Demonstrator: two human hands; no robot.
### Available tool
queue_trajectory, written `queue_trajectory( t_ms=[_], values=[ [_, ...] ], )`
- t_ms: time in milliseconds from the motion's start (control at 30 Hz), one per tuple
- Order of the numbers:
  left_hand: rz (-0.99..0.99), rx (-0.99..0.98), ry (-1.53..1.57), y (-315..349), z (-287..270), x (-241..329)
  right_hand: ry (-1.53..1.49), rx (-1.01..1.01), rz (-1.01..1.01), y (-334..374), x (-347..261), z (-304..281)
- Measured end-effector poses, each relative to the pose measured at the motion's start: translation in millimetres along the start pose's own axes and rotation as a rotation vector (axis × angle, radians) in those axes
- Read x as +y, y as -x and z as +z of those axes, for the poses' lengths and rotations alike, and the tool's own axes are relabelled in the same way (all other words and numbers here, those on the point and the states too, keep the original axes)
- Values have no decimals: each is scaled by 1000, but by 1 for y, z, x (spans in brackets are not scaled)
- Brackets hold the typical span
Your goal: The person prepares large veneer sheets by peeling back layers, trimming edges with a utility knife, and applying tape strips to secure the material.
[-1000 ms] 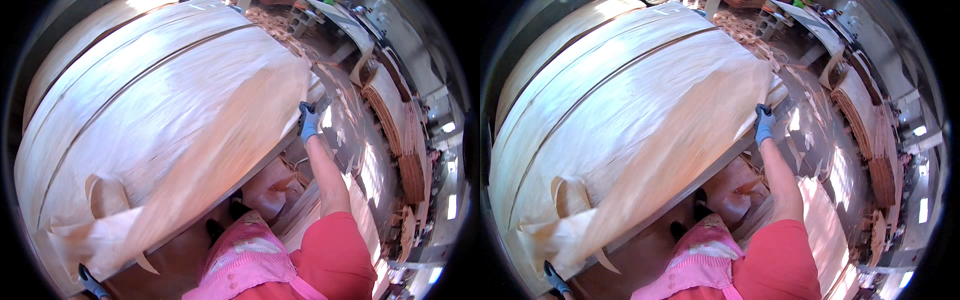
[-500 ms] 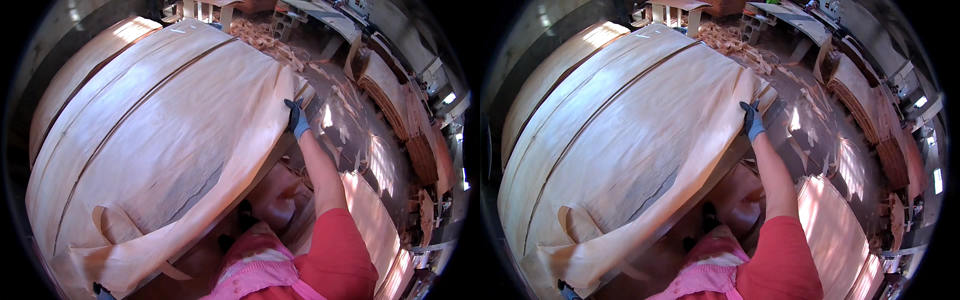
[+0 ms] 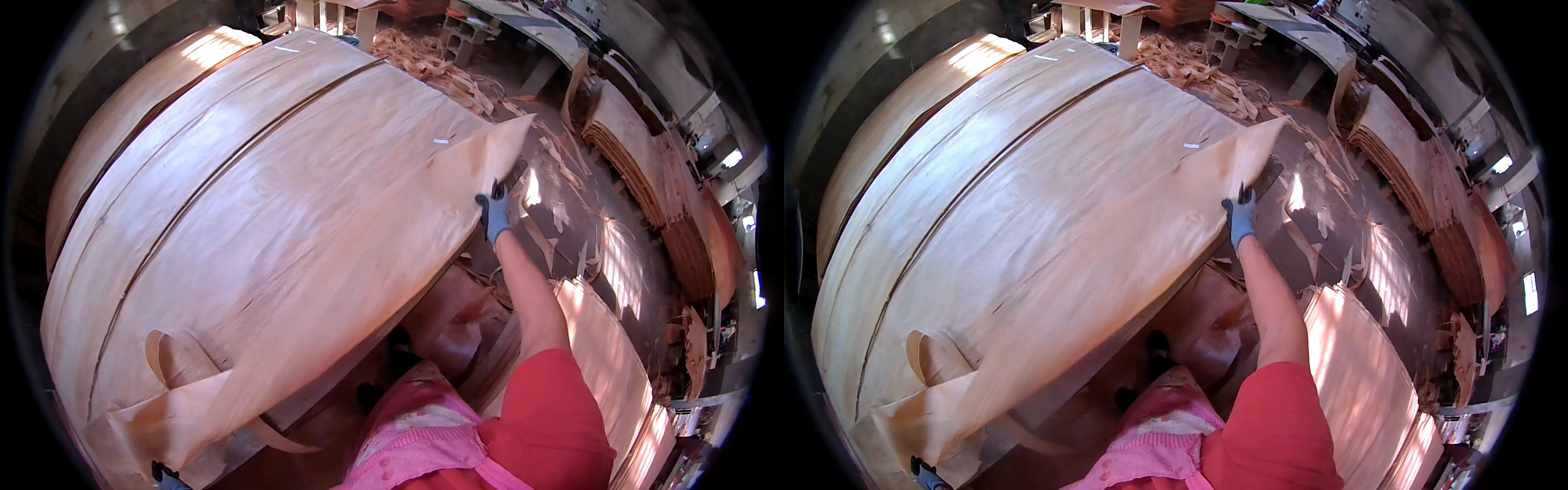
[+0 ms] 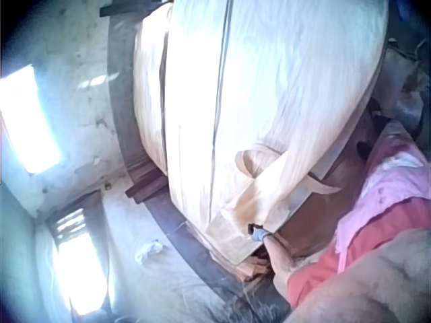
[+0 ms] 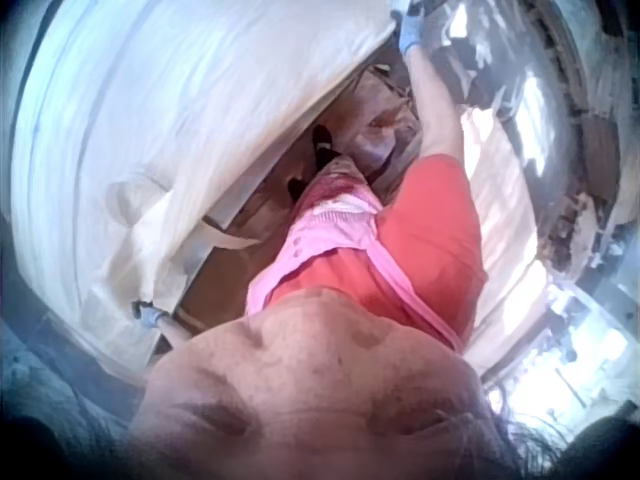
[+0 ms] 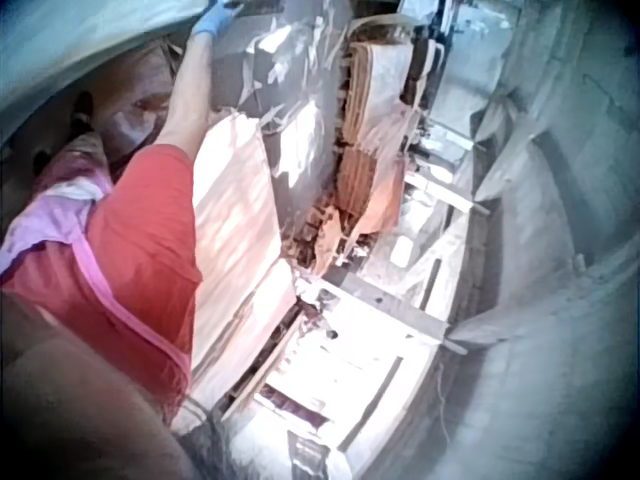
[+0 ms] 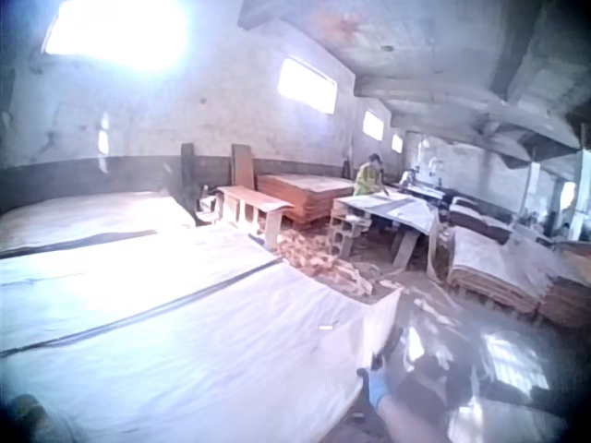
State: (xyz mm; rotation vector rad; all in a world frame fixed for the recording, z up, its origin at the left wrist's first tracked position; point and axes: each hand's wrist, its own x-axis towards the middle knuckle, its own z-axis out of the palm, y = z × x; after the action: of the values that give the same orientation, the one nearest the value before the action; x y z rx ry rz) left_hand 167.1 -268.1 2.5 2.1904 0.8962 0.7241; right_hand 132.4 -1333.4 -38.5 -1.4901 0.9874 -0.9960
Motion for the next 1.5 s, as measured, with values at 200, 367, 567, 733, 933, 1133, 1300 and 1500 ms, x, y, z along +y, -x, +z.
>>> queue_trajectory(
  t_ms=[200, 367, 567, 733, 933, 1133, 1300, 1500],
  values=[
    [-103, -41, 18, -11, -23, -20, -324, -80, 273, 28, -1, 23],
    [-306, -36, 175, -22, 8, 14, -428, -252, 133, -2, -98, 49],
    [-211, -23, 346, -68, -8, 18, -444, -303, 0, -28, -174, 103],
    [-328, 9, 483, -94, -44, 16, -454, -349, -81, -17, -165, 68],
    [-302, 4, 168, -8, 14, -24, -328, -251, 130, 22, -19, -26],
    [-368, -3, 228, -14, -2, -37, -229, -127, 241, 40, -1, -1],
    [-406, -30, 286, -19, 6, -40, -291, -271, 126, -2, -64, 37],
    [-447, -73, 374, -31, 3, -39, -372, -309, -31, 5, -121, 53]
  ],
)
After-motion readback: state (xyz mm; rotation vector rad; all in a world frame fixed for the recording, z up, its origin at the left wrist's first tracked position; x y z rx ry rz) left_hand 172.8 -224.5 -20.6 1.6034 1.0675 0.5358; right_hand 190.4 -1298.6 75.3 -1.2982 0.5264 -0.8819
